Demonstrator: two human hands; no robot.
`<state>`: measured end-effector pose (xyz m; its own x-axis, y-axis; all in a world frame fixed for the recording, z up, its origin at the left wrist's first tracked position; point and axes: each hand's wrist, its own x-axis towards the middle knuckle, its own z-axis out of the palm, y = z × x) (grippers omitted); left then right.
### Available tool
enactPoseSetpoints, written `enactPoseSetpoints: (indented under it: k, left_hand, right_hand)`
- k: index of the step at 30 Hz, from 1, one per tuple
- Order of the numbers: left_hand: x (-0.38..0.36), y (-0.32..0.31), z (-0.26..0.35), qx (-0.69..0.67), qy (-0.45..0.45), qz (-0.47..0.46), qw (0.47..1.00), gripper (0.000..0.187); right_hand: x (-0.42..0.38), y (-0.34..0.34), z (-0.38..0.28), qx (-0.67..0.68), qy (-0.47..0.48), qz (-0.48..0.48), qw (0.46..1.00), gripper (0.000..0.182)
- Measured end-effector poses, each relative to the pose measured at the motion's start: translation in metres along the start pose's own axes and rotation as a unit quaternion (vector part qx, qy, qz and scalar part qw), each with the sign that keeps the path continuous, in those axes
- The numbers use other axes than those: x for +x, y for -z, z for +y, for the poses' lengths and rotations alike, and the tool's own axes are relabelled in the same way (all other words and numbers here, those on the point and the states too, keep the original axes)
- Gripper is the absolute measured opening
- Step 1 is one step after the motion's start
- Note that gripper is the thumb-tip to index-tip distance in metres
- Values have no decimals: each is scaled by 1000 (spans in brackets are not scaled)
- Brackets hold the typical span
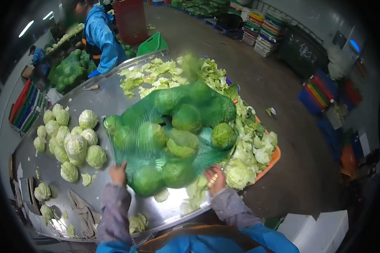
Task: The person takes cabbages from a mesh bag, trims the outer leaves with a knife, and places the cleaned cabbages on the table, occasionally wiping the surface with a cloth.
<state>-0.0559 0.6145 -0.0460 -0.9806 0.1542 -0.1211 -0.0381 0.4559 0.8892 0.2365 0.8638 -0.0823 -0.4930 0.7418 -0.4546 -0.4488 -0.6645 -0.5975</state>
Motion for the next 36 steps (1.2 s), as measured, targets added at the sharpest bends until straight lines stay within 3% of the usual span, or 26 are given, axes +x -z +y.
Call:
enactPoseSetpoints:
  k: [1,2,3,6,9,12,14,15,17,18,19,21,22,23,24,25,27,29,30,32,35,36]
  left_hand:
    - [-10,19,-4,-121,8,-7,993,24]
    - [-21,40,1,-152,44,9,987,22]
    - [-38,60,10,-184,84,26,979,22]
    - [-75,105,35,-240,87,9,967,22]
    - [-95,130,43,-179,63,46,981,18]
    - [-118,129,67,-200,107,77,971,14]
    - [-119,126,61,-202,140,90,965,11]
    - [-117,124,53,-208,140,95,963,11]
    - [-110,124,34,-148,141,113,972,10]
    - [-108,119,37,-145,147,125,970,8]
    - [-108,117,37,-159,146,154,964,8]
    - [-104,114,54,-103,142,138,975,5]
    - [-101,115,58,-82,150,133,976,5]
    - [-99,114,55,-97,155,165,969,5]
    - [-90,111,52,-107,167,169,966,6]
    - [-87,110,47,-113,184,166,962,8]
    - [-82,111,39,-112,192,183,957,10]
    - [-69,111,49,-97,160,161,969,10]
    - [-64,114,58,-101,174,164,966,10]
    - [-56,126,78,9,136,77,988,14]
    - [-52,151,86,-108,124,102,981,18]
    - [-51,165,87,-101,127,83,983,18]
  right_hand:
    - [17,19,-8,-90,57,9,994,18]
    - [26,36,-16,-180,113,25,977,19]
    - [26,23,-44,-223,195,16,955,22]
    - [64,21,-106,-275,280,121,912,24]
    - [128,44,-119,-279,286,81,913,36]
    - [189,46,-138,-290,237,90,923,39]
    - [225,30,-168,-304,68,181,933,35]
    - [244,35,-172,-307,70,174,933,35]
    - [322,78,-155,-414,161,37,895,38]
    - [385,119,-129,-584,90,66,804,33]
    - [421,167,-119,-562,122,58,816,31]
    - [411,171,-115,-516,184,36,836,27]
    - [402,165,-142,-416,109,74,900,17]
    - [394,162,-145,-311,93,70,943,19]
    - [314,71,-159,-404,99,18,909,24]
    - [301,55,-163,-377,84,53,921,31]
    - [263,16,-173,-336,163,-35,927,32]
    - [249,1,-205,-378,171,-3,910,32]
    - [220,-41,-217,-359,144,-62,920,33]
    - [153,-166,-221,-297,78,-190,933,38]
    - [82,-275,-180,-223,-21,-306,925,42]
    - [73,-289,-165,-196,-28,-301,933,40]
